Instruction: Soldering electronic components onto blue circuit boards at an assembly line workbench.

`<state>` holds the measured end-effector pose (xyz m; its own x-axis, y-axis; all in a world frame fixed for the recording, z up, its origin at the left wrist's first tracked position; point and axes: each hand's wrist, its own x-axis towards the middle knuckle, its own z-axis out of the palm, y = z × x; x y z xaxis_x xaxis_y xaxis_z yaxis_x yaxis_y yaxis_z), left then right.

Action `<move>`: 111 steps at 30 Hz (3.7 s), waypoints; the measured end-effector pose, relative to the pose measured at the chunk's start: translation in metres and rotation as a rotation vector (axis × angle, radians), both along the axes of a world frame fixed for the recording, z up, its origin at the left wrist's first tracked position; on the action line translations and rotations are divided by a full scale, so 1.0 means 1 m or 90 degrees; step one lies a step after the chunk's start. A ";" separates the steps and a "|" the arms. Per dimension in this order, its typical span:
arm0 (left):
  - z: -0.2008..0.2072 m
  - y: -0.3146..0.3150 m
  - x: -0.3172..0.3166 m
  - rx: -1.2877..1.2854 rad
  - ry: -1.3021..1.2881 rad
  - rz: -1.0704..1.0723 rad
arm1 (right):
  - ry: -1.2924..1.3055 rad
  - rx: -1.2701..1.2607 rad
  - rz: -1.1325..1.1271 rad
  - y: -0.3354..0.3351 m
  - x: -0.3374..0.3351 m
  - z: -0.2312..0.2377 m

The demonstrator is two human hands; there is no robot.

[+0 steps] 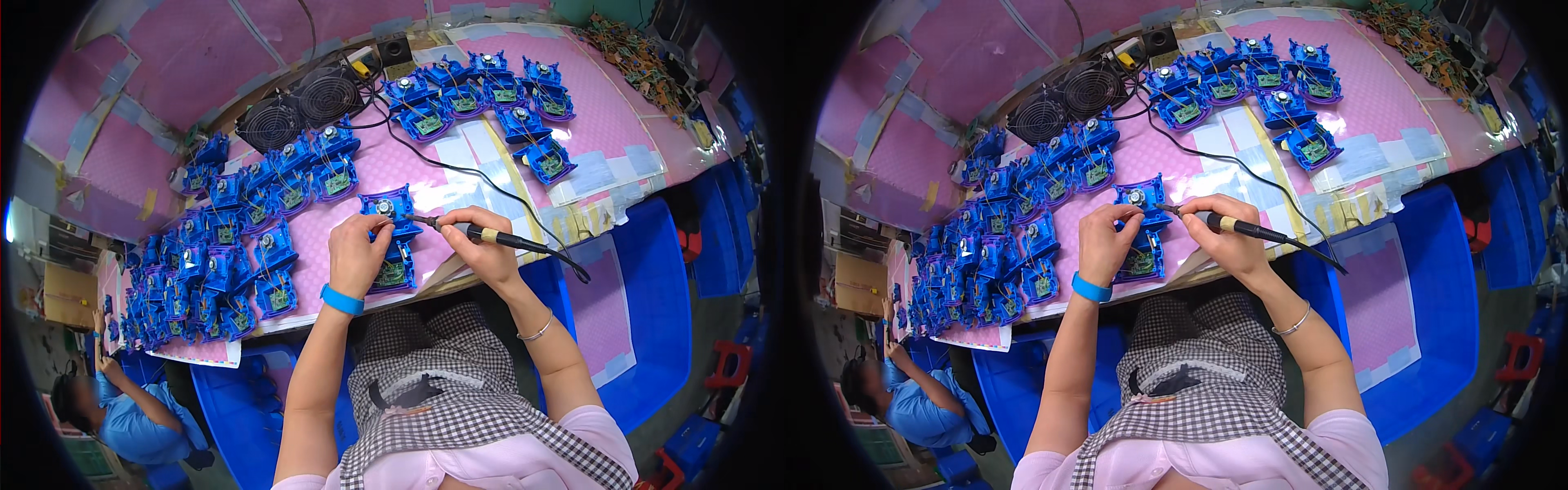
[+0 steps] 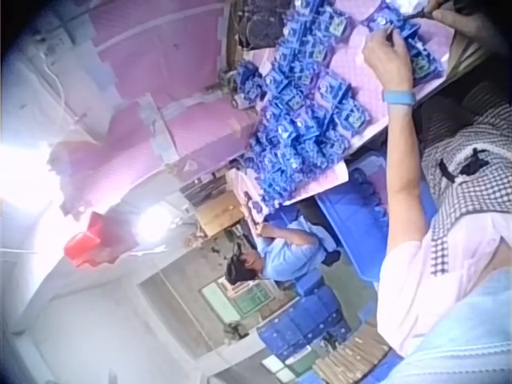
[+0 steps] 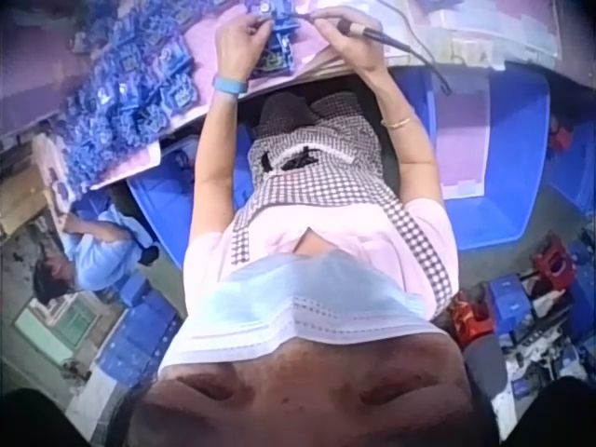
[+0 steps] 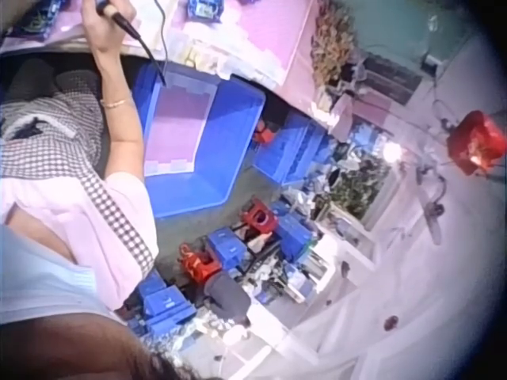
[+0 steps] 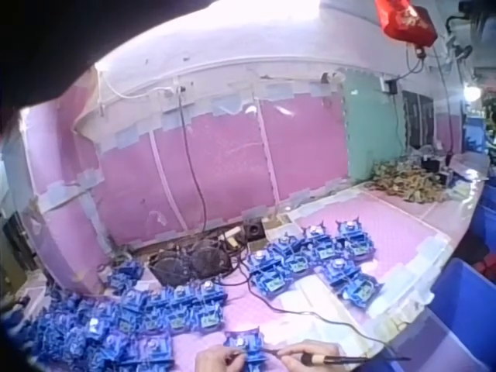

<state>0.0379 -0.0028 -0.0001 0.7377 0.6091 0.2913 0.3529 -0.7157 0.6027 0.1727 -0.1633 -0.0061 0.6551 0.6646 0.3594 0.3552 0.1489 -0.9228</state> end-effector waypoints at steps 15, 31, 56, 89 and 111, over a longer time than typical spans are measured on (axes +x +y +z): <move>0.001 -0.002 0.004 0.007 0.001 0.007 | -0.018 0.032 -0.013 -0.003 0.004 -0.004; -0.001 0.000 0.007 0.011 0.020 0.006 | -0.026 0.036 -0.015 -0.004 0.006 -0.004; 0.020 0.007 -0.041 -0.100 -0.255 0.247 | -0.086 0.084 -0.080 -0.011 0.002 0.005; -0.012 0.000 -0.010 -0.259 -0.292 0.158 | -0.010 0.001 -0.003 0.001 -0.014 0.003; -0.004 -0.002 -0.006 -0.029 -0.051 0.096 | 0.000 0.015 0.001 0.007 -0.013 0.000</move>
<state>0.0324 -0.0050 -0.0038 0.6132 0.7245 0.3149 0.4038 -0.6301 0.6632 0.1594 -0.1559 -0.0063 0.6544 0.6567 0.3748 0.3550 0.1708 -0.9191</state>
